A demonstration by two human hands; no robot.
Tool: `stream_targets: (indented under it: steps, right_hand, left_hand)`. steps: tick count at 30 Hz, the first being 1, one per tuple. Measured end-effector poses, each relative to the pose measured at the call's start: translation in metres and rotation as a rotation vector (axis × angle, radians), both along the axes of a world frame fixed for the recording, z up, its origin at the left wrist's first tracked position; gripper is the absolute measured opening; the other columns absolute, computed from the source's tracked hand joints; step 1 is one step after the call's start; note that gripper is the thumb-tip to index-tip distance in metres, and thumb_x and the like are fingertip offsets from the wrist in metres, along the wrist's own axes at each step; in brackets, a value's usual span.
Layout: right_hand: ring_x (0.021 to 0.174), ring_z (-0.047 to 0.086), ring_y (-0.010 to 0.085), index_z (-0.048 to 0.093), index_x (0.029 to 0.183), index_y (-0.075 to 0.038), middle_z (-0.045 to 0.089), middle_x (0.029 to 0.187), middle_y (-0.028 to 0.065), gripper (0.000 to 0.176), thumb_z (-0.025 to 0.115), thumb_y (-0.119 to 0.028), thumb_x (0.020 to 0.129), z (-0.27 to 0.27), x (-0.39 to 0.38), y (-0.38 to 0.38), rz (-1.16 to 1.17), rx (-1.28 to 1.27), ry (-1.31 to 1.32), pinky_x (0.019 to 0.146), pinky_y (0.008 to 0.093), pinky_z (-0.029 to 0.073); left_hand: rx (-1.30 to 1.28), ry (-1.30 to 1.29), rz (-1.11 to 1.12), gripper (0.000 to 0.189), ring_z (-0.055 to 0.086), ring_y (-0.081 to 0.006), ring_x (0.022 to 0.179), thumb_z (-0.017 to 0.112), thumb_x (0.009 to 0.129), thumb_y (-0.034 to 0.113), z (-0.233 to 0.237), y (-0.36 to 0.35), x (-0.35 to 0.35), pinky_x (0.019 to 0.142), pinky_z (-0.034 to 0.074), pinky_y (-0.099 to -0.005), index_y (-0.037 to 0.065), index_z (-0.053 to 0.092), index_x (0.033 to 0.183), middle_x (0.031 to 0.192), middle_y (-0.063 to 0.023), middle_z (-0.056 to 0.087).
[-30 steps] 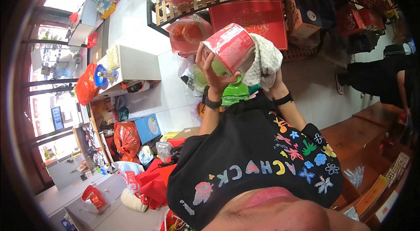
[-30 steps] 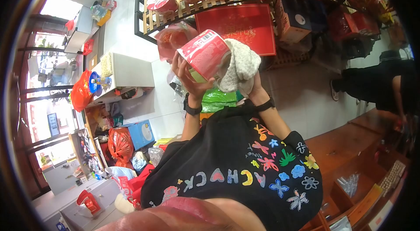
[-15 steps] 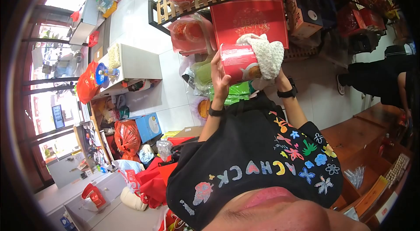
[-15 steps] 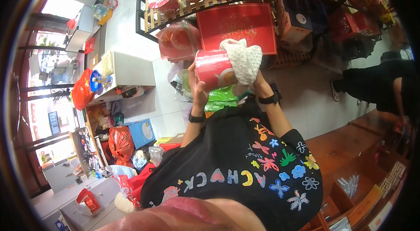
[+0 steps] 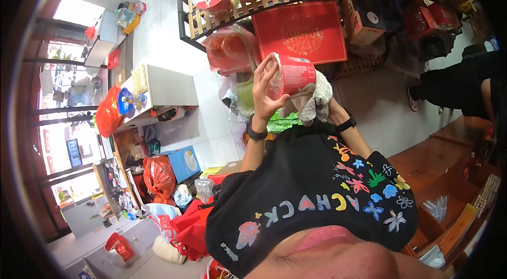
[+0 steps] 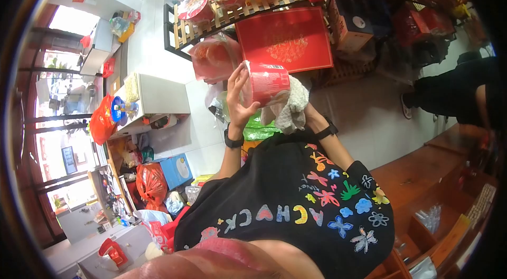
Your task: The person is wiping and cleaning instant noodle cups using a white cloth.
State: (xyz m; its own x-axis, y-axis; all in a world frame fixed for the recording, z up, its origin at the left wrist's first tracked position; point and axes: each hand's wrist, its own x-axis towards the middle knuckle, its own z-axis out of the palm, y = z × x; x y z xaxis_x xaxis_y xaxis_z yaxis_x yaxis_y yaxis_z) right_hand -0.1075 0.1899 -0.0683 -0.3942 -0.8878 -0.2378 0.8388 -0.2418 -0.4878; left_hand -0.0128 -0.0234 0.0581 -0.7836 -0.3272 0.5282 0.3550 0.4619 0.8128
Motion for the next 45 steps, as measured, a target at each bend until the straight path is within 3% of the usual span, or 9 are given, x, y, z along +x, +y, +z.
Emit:
stream_targets:
  steps: [6, 13, 20, 25, 32, 37, 42, 43, 45]
  right_hand:
    - [0.102, 0.059, 0.0113, 0.050, 0.132, -0.006, 0.061, 0.119, 0.0042, 0.042, 0.048, -0.033, 0.100, 0.086, -0.001, 0.007, -0.350, 0.372, -0.041, 0.087, 0.0253, 0.050]
    - [0.101, 0.054, 0.0078, 0.037, 0.143, -0.008, 0.053, 0.118, 0.0008, 0.049, 0.047, -0.030, 0.100, 0.116, -0.013, -0.007, -0.276, 0.237, 0.481, 0.084, 0.0217, 0.046]
    - [0.102, 0.053, 0.0079, 0.035, 0.143, -0.011, 0.052, 0.119, -0.0003, 0.051, 0.050, -0.033, 0.099, 0.126, -0.007, 0.016, -0.195, 0.308, 0.426, 0.081, 0.0255, 0.049]
    - [0.099, 0.060, 0.0107, 0.043, 0.136, -0.012, 0.057, 0.118, 0.0022, 0.050, 0.056, -0.038, 0.096, 0.115, -0.013, 0.032, -0.211, 0.162, 0.057, 0.078, 0.0269, 0.054]
    - [0.093, 0.064, 0.0171, 0.055, 0.124, -0.009, 0.064, 0.109, 0.0065, 0.043, 0.052, -0.042, 0.097, 0.061, -0.023, 0.067, -0.391, 0.218, -0.179, 0.076, 0.0332, 0.057]
    - [0.093, 0.065, 0.0226, 0.056, 0.122, -0.009, 0.065, 0.110, 0.0098, 0.043, 0.053, -0.041, 0.094, 0.050, -0.022, 0.103, -0.582, 0.179, -0.273, 0.074, 0.0393, 0.058]
    - [0.110, 0.058, 0.0225, 0.051, 0.129, -0.009, 0.058, 0.125, 0.0088, 0.044, 0.048, -0.039, 0.097, 0.048, -0.017, 0.125, -0.693, 0.223, -0.275, 0.088, 0.0399, 0.053]
    - [0.112, 0.057, 0.0223, 0.051, 0.130, -0.009, 0.056, 0.127, 0.0084, 0.044, 0.047, -0.039, 0.097, 0.046, -0.016, 0.130, -0.699, 0.241, -0.286, 0.089, 0.0401, 0.052]
    - [0.113, 0.056, 0.0220, 0.050, 0.131, -0.010, 0.056, 0.128, 0.0077, 0.044, 0.046, -0.038, 0.097, 0.035, -0.017, 0.140, -0.713, 0.266, -0.272, 0.091, 0.0396, 0.052]
  left_hand:
    - [-0.334, 0.009, 0.087, 0.075, 0.038, -0.0393, 0.133, 0.083, 0.057, 0.030, 0.004, 0.001, -0.012, 0.111, 0.028, -0.0540, 0.012, 0.061, 0.127, 0.142, -0.0159, 0.044]
    - [-0.569, -0.103, 0.063, 0.073, 0.031, -0.0451, 0.134, 0.085, 0.052, 0.030, 0.027, 0.022, -0.021, 0.104, 0.029, -0.0592, 0.021, 0.064, 0.121, 0.140, -0.0102, 0.046]
    - [-0.753, -0.144, -0.105, 0.079, 0.029, -0.0463, 0.133, 0.086, 0.047, 0.036, 0.045, 0.040, -0.034, 0.099, 0.029, -0.0597, 0.023, 0.061, 0.121, 0.141, -0.0053, 0.044]
    - [-0.920, -0.188, -0.200, 0.078, 0.031, -0.0452, 0.130, 0.084, 0.052, 0.046, 0.067, 0.055, -0.050, 0.097, 0.030, -0.0583, 0.020, 0.058, 0.121, 0.137, -0.0059, 0.045]
    - [-0.936, -0.154, -0.376, 0.062, 0.039, -0.0365, 0.126, 0.080, 0.058, 0.041, 0.108, 0.050, -0.094, 0.094, 0.035, -0.0514, 0.017, 0.061, 0.113, 0.132, -0.0087, 0.049]
    - [-0.635, -0.051, -0.438, 0.061, 0.048, -0.0299, 0.117, 0.081, 0.059, 0.043, 0.138, 0.054, -0.141, 0.091, 0.040, -0.0462, 0.012, 0.062, 0.108, 0.128, -0.0093, 0.052]
    - [-0.629, 0.151, -0.411, 0.059, 0.054, -0.0339, 0.113, 0.081, 0.061, 0.041, 0.188, 0.065, -0.205, 0.091, 0.045, -0.0456, 0.012, 0.063, 0.110, 0.124, -0.0120, 0.055]
    - [-0.578, 0.152, -0.415, 0.062, 0.058, -0.0328, 0.111, 0.079, 0.065, 0.050, 0.197, 0.067, -0.220, 0.092, 0.046, -0.0409, 0.014, 0.065, 0.113, 0.121, -0.0144, 0.059]
    - [-0.621, 0.186, -0.483, 0.054, 0.058, -0.0238, 0.111, 0.080, 0.072, 0.036, 0.231, 0.070, -0.235, 0.095, 0.046, -0.0352, 0.011, 0.064, 0.117, 0.116, -0.0120, 0.062]
